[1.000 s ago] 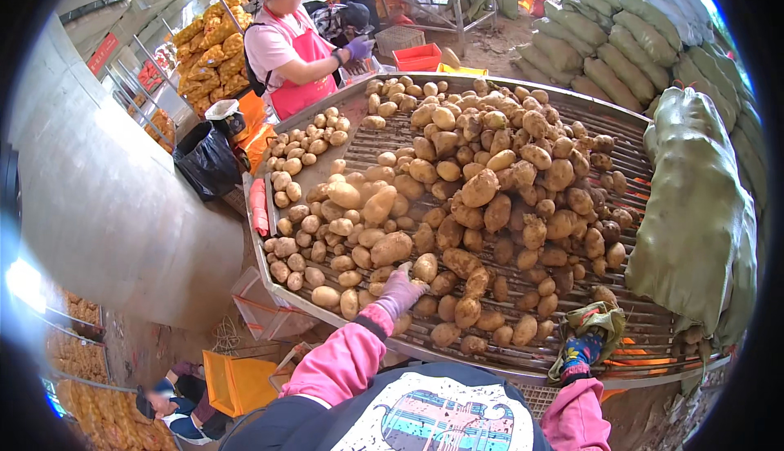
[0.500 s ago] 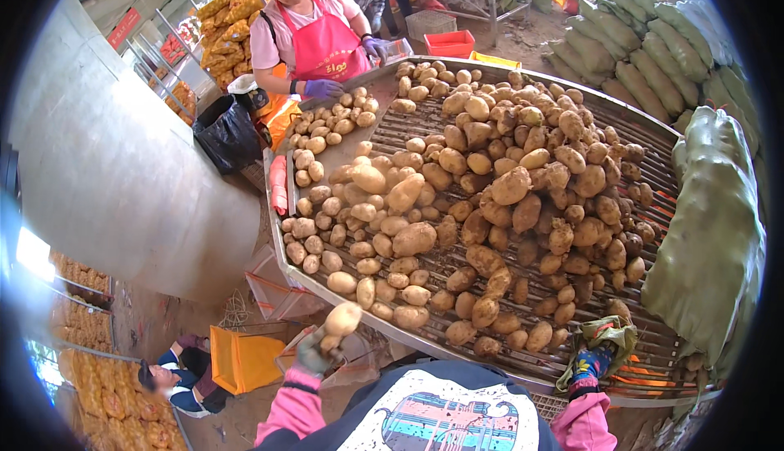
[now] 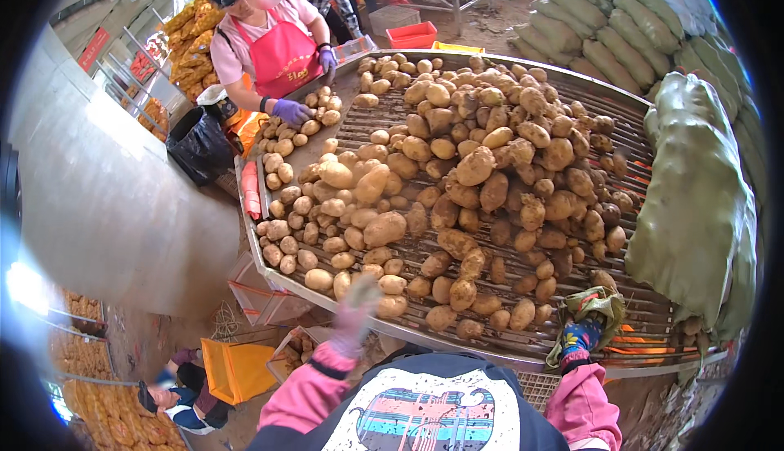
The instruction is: The recorder and other workers are sorting potatoes on a metal grate table and placing them into containers and sacks.
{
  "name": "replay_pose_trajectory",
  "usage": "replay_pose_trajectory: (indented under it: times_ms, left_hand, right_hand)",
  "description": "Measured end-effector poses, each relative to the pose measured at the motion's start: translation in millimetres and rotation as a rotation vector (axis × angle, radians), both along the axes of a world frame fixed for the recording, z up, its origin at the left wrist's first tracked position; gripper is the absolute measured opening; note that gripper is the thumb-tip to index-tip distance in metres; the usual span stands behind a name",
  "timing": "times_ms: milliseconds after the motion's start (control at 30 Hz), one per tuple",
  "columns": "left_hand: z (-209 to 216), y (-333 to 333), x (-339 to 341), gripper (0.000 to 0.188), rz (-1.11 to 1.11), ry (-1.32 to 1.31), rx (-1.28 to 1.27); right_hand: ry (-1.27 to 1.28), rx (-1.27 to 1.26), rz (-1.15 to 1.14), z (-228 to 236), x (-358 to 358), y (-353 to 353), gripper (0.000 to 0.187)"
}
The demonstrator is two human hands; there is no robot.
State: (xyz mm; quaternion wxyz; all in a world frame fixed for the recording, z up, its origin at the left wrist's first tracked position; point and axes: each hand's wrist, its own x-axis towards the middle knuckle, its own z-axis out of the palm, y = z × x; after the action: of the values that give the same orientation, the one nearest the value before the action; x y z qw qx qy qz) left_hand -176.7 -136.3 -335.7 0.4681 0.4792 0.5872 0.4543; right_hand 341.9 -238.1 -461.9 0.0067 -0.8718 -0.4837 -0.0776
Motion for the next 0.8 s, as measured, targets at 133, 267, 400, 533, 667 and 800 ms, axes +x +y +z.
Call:
replay_pose_trajectory:
  times_ms: [133,267,400,533,667,800]
  left_hand:
    - [-7,49,131,0.084,-0.431,0.503,-0.18]
    - [-6,88,172,0.077,-0.487,0.793,-0.477]
    - [-16,94,143,0.042,-0.484,-0.096,-0.701]
    - [-11,112,116,0.043,-0.5,-0.661,-0.712]
    - [2,111,159,0.051,-0.807,0.147,-0.308]
    - [17,100,226,0.074,-1.002,0.914,-0.164]
  right_hand:
    - [0.005,-0.01,-0.053,0,-6,1,0.045]
    - [0.016,-0.019,-0.106,2,-13,-4,0.044]
    - [0.03,-0.029,-0.156,2,-15,-11,0.044]
    - [0.051,-0.035,-0.185,6,-20,-7,0.044]
    - [0.074,-0.034,-0.183,8,-24,-1,0.044]
    - [0.077,-0.039,-0.198,6,-22,0,0.044]
